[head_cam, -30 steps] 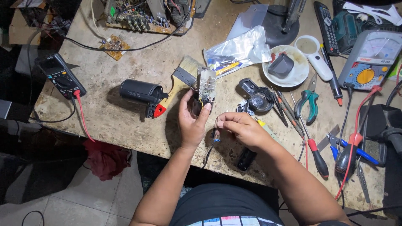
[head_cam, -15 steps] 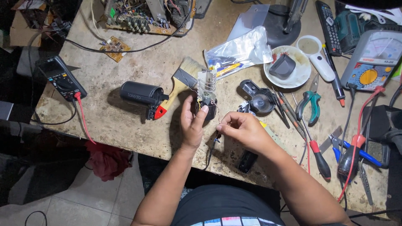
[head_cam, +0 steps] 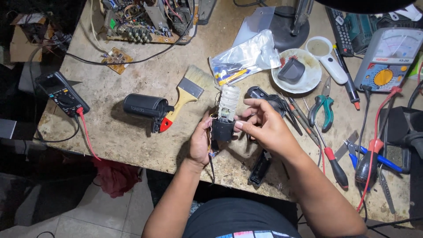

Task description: The person holds a disassembled hairdryer heating element and manipulates its wires and components on a cluttered workbench. They use a magnifying glass to closely inspect the connections and the heating coil structure.

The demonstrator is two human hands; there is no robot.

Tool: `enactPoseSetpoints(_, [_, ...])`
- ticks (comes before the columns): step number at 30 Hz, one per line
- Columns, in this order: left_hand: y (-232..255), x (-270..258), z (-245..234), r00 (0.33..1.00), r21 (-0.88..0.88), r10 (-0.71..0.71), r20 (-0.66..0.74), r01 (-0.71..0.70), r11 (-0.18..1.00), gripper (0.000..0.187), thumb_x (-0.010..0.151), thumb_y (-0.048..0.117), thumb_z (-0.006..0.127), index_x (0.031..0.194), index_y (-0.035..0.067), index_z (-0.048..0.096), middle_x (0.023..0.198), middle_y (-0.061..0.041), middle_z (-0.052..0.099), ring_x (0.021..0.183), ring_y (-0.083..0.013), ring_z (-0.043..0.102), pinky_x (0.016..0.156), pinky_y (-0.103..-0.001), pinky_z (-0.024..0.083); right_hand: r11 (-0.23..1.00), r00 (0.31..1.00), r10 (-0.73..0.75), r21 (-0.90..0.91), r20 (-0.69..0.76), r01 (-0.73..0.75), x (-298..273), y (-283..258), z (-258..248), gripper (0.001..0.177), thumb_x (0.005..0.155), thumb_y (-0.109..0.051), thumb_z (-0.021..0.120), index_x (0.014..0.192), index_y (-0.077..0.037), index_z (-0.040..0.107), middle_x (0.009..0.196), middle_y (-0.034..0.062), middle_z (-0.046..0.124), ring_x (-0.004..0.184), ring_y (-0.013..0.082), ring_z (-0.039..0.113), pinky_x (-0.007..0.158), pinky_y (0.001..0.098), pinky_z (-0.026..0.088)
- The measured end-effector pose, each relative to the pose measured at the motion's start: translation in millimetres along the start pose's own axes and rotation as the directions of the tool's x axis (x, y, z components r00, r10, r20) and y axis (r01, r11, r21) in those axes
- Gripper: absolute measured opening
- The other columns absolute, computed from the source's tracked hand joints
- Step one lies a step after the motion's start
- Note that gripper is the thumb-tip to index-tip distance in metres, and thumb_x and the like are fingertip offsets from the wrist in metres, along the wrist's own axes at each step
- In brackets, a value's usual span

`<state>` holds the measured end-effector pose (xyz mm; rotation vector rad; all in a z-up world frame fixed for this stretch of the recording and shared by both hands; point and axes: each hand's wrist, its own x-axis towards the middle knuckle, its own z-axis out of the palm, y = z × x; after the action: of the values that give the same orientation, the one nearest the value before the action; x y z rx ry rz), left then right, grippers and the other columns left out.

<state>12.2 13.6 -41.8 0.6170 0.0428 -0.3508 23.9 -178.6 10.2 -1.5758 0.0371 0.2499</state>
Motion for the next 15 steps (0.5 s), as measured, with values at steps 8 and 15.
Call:
enactPoseSetpoints(8, [-8.7, 0.2, -16.0, 0.969, -0.195, -0.141, -0.203, 0.101, 0.975, 0.041, 0.092, 0.028, 0.052, 0.128, 0.012, 0.063, 0.110, -0.020, 0.071, 0.090, -0.0328, 0.071, 0.077, -0.043, 0.060, 0.996, 0.975, 0.094, -0.014, 0.202, -0.093, 3.6, 17.6, -1.9, 0.072, 0.071, -0.011, 0.091, 0.136, -0.003, 0.060, 0.123, 0.0153, 0.069, 0.101, 0.0209, 0.066, 0.075, 0.0304, 0.064])
enactPoseSetpoints(15, [6.2, -7.7, 19.0, 0.932, -0.410, -0.277, -0.236, 0.163, 0.897, 0.034, 0.089, 0.030, 0.056, 0.103, 0.004, 0.074, 0.096, -0.026, 0.074, 0.080, -0.0386, 0.074, 0.069, -0.045, 0.063, 0.994, 0.983, 0.082, 0.061, 0.167, -0.093, -5.6, 2.8, 14.3, 0.054, 0.073, -0.008, 0.091, 0.122, 0.001, 0.070, 0.089, 0.0196, 0.070, 0.077, 0.0232, 0.073, 0.066, 0.0334, 0.065])
